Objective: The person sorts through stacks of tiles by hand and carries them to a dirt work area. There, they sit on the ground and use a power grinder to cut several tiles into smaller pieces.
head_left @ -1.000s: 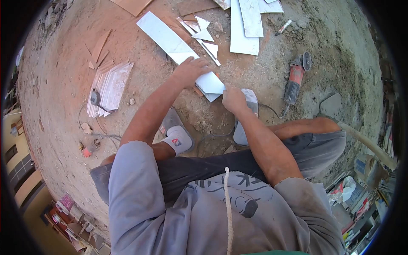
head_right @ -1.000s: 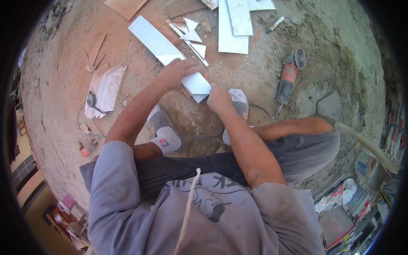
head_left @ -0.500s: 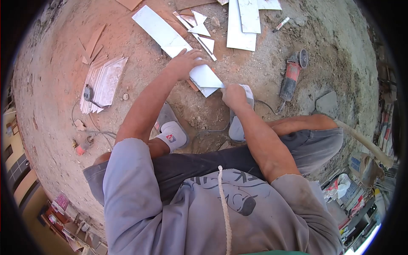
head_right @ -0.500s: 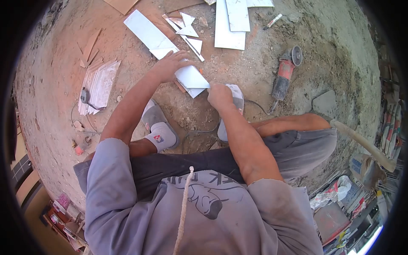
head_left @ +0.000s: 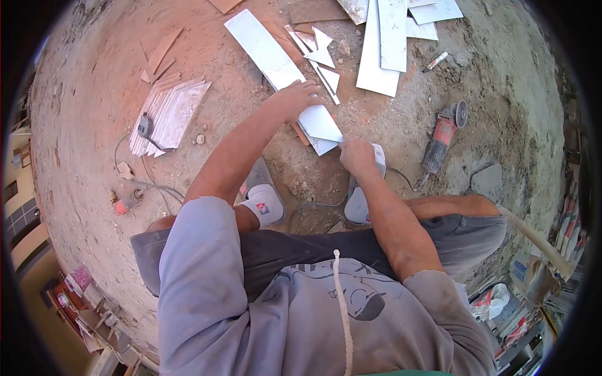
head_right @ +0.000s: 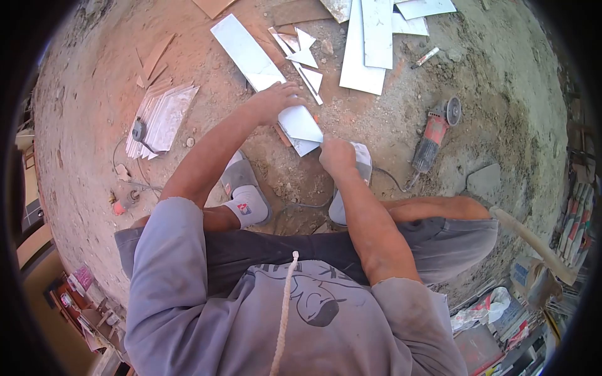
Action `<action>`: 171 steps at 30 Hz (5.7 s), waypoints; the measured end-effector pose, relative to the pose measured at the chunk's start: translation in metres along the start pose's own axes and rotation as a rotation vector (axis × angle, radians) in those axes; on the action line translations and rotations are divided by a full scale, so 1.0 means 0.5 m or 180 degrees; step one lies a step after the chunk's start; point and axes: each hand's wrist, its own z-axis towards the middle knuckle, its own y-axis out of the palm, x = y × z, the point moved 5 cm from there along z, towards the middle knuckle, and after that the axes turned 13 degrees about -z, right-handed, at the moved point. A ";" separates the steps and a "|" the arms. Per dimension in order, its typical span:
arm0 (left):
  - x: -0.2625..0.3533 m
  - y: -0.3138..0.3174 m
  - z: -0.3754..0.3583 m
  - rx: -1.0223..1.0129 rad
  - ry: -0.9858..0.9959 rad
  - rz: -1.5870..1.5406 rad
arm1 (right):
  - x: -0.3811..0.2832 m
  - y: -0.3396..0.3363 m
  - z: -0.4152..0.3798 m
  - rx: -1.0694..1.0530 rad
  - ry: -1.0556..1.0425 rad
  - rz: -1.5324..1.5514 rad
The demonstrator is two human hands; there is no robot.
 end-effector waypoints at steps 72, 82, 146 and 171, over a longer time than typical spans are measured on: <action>0.011 -0.039 0.003 -0.0231 -0.0314 -0.0273 | 0.005 0.098 -0.003 -0.0726 0.1053 0.4880; 0.014 -0.043 0.004 -0.0154 -0.0273 -0.0243 | 0.008 0.101 0.009 -0.0469 0.1044 0.4712; 0.180 -0.314 -0.100 0.1657 -0.0511 -0.1443 | 0.137 -0.525 0.023 0.1756 -0.0543 0.1876; 0.071 -0.337 -0.161 0.4915 -0.0267 -0.3768 | -0.080 -0.339 -0.083 0.1143 -0.0656 0.3345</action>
